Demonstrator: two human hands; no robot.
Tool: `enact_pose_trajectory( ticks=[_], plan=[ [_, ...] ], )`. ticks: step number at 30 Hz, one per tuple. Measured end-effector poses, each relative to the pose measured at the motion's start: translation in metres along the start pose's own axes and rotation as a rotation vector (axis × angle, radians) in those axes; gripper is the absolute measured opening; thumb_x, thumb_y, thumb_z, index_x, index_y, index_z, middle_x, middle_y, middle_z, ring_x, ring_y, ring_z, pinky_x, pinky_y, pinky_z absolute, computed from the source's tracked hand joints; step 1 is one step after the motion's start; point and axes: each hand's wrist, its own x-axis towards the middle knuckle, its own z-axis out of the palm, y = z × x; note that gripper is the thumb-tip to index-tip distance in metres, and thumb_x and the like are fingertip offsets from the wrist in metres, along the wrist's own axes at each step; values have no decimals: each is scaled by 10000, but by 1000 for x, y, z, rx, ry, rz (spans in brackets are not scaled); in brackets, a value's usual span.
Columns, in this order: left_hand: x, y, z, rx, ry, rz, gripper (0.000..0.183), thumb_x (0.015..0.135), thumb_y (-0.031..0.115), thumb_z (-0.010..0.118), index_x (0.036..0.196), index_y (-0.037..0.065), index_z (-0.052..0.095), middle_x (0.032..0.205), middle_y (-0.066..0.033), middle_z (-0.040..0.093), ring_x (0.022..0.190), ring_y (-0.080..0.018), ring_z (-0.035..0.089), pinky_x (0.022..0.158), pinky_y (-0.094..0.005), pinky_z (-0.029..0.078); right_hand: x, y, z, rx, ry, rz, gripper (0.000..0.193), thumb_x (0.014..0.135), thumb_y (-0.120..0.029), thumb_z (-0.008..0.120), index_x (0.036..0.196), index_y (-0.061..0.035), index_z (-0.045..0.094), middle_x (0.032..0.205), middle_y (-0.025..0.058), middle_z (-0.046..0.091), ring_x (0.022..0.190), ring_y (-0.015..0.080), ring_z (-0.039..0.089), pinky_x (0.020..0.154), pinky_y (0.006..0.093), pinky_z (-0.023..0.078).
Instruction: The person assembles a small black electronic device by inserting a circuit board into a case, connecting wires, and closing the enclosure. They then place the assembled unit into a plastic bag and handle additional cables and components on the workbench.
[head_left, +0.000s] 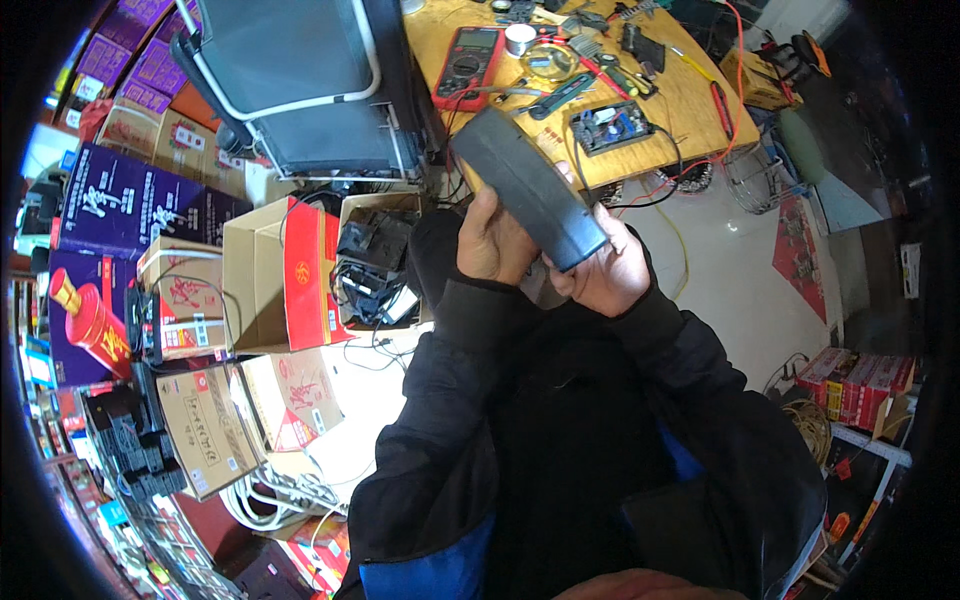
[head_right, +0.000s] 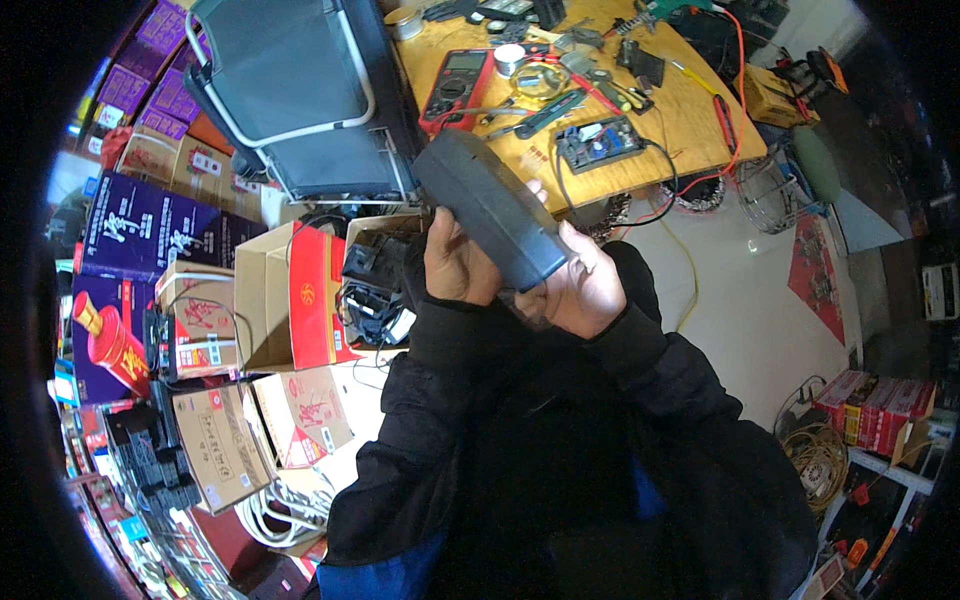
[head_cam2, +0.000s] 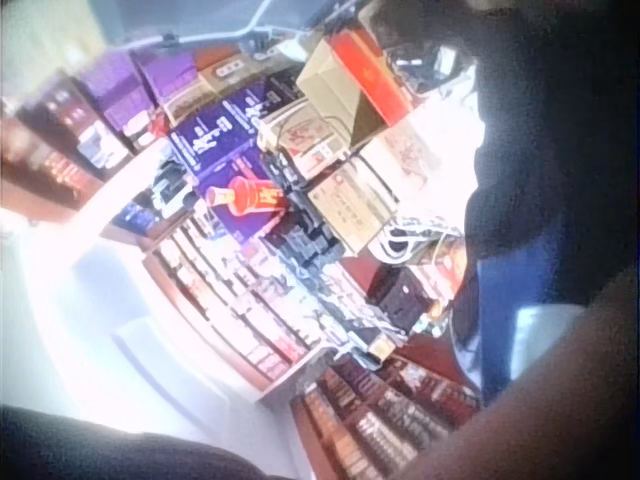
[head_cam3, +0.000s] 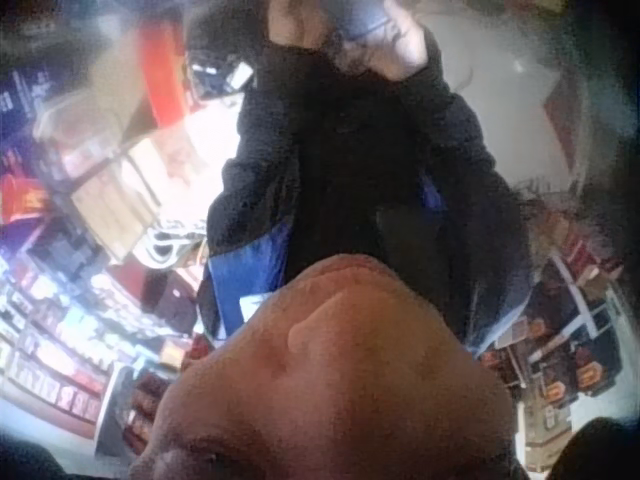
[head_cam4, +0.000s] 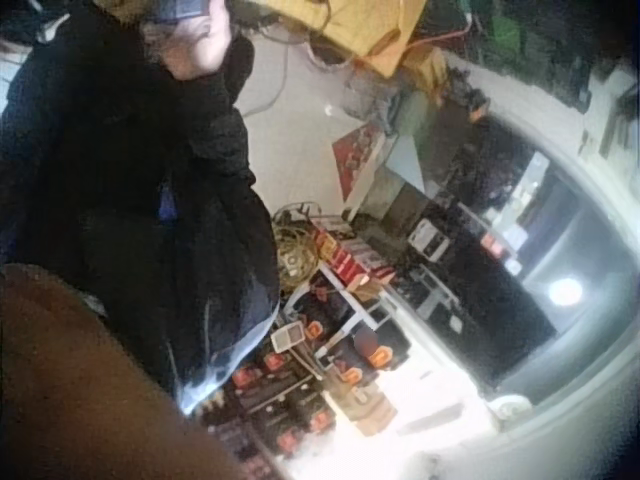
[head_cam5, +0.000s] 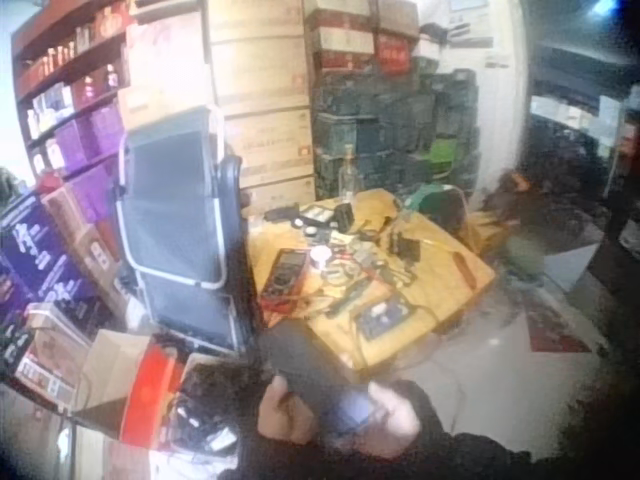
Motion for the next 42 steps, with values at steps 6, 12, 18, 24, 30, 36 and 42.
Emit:
enact_pose_trajectory(
  ticks=[6,12,18,24,30,36,42],
  plan=[
    [-1,4,-3,110,56,41,688,981,398,690,1481,6,428,1431,-186,559,1331,-359,541,1141,-500,422,3,-6,-5,-449,234,50,682,1067,-636,339,1429,-85,516,1208,124,692,944,302,721,758,416,564],
    [8,10,7,456,181,157,588,988,230,699,1475,9,455,1387,-104,579,1305,-249,538,1104,-414,420,-2,-15,3,-888,272,-339,629,1052,-344,587,1538,-6,377,1379,94,606,1234,193,594,1039,364,466],
    [5,7,24,282,243,70,574,962,146,708,1458,4,458,1382,-108,586,1284,-231,551,1088,-383,430,-3,-11,10,-974,309,-573,638,914,-1,743,1465,24,422,1306,103,617,1188,146,588,1025,319,479],
    [2,9,24,401,178,51,614,908,157,720,1443,0,463,1361,-115,613,1227,-230,600,1027,-363,482,-9,-9,15,-1277,225,-620,677,867,-101,807,1433,8,451,1256,94,602,1147,175,584,1024,341,468],
    [1,7,18,381,39,53,670,860,159,751,1436,-27,462,1330,-136,629,1224,-251,609,1071,-397,461,-11,-16,18,-927,182,-467,597,1015,-232,646,1501,36,427,1408,147,569,1276,212,548,1092,352,423],
    [-1,6,19,247,-43,58,751,817,198,788,1455,-20,456,1364,-137,608,1273,-273,578,1122,-401,418,-16,-8,18,-1017,119,-565,622,999,-154,650,1531,53,404,1468,153,538,1339,220,513,1144,354,382],
    [-2,3,30,337,106,21,707,872,278,776,1441,-22,482,1381,-143,593,1294,-262,553,1120,-387,403,-15,-12,6,-149,149,-241,657,1105,-500,329,1520,0,427,1463,169,564,1278,304,594,1049,430,500]
  ],
)
